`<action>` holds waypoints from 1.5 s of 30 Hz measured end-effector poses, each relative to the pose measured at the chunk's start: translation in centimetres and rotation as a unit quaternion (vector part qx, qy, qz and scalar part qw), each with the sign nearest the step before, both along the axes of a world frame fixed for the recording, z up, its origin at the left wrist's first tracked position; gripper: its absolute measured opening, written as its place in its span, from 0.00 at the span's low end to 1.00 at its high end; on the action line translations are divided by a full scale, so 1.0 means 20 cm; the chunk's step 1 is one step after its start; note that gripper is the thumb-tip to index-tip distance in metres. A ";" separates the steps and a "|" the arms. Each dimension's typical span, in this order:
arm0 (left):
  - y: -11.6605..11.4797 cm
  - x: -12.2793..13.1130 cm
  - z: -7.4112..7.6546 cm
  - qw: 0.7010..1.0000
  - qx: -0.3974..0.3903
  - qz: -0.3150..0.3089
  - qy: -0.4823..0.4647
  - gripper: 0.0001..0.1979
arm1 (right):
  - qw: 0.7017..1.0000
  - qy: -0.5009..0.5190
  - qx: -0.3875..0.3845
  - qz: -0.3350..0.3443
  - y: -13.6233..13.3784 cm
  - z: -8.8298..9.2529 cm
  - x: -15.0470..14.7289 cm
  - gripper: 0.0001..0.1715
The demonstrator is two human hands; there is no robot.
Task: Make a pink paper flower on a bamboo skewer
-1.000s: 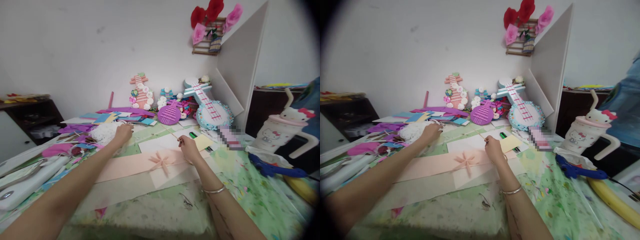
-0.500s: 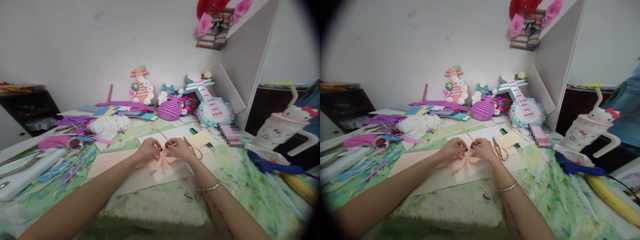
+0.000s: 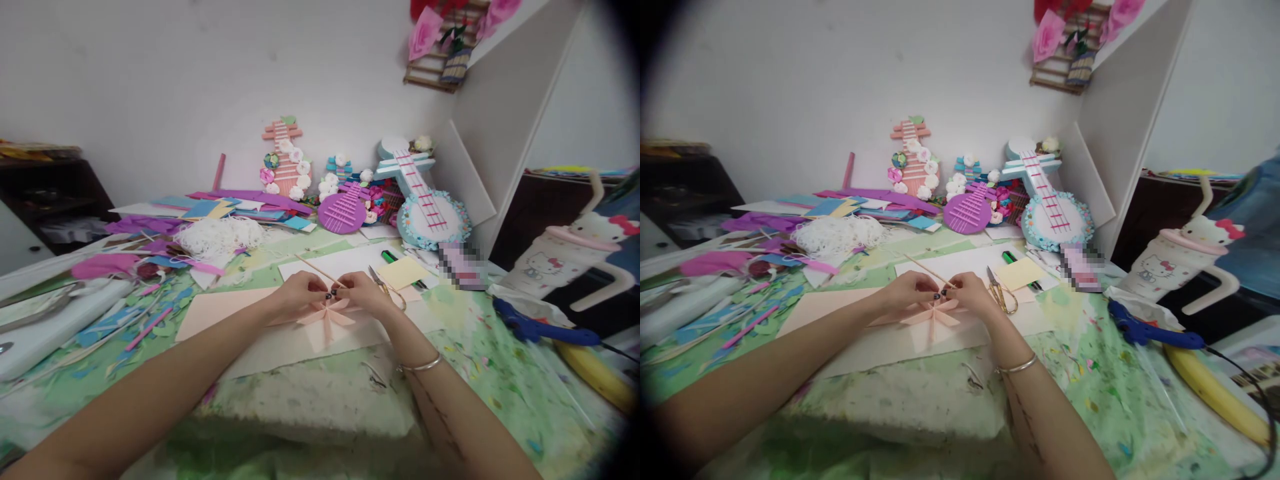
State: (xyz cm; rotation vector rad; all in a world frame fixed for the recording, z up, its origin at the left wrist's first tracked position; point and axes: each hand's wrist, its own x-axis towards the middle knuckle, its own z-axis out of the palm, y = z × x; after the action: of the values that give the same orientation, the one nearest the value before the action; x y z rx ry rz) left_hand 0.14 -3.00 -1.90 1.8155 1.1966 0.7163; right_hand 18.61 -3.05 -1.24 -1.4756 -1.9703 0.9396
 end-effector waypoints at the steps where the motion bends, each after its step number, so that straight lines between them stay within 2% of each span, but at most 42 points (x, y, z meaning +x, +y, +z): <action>1: 0.00 0.00 0.00 1.000 -0.006 -0.003 -0.016 0.15 | 1.000 0.018 -0.009 0.003 0.00 -0.01 0.00 0.12; 8: 0.00 0.00 -0.02 0.997 -0.024 -0.035 -0.069 0.17 | 0.994 0.093 -0.058 0.002 -0.01 0.00 -0.01 0.11; 15: -0.02 -0.01 0.05 0.995 -0.049 -0.053 -0.071 0.17 | 0.981 0.173 -0.085 -0.009 -0.03 0.03 -0.03 0.10; 21: -0.03 -0.02 0.08 0.995 -0.016 -0.030 -0.093 0.14 | 0.980 0.185 -0.068 0.016 -0.06 0.08 -0.02 0.12; 25: -0.04 -0.02 0.09 0.995 0.003 -0.012 -0.101 0.16 | 0.979 0.195 -0.051 0.026 -0.06 0.10 -0.01 0.12; 29: -0.05 -0.01 0.10 0.994 -0.002 0.006 -0.112 0.16 | 0.971 0.229 -0.041 0.057 -0.06 0.09 -0.01 0.09; 35: -0.04 -0.02 0.09 0.987 -0.024 -0.008 -0.159 0.14 | 0.970 0.239 -0.025 0.040 -0.07 0.10 -0.03 0.09; 41: -0.05 -0.02 0.10 0.989 0.010 0.029 -0.148 0.13 | 0.966 0.254 -0.045 0.016 -0.08 0.10 -0.04 0.11; 45: -0.05 -0.01 0.10 0.986 0.006 0.039 -0.162 0.14 | 0.954 0.287 -0.069 0.051 -0.08 0.09 -0.03 0.12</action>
State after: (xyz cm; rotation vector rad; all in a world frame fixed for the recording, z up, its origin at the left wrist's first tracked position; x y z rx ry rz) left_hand -0.14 -4.03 0.06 1.5918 1.0512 1.0221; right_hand 18.00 -4.56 0.66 -1.0110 -1.5814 1.3912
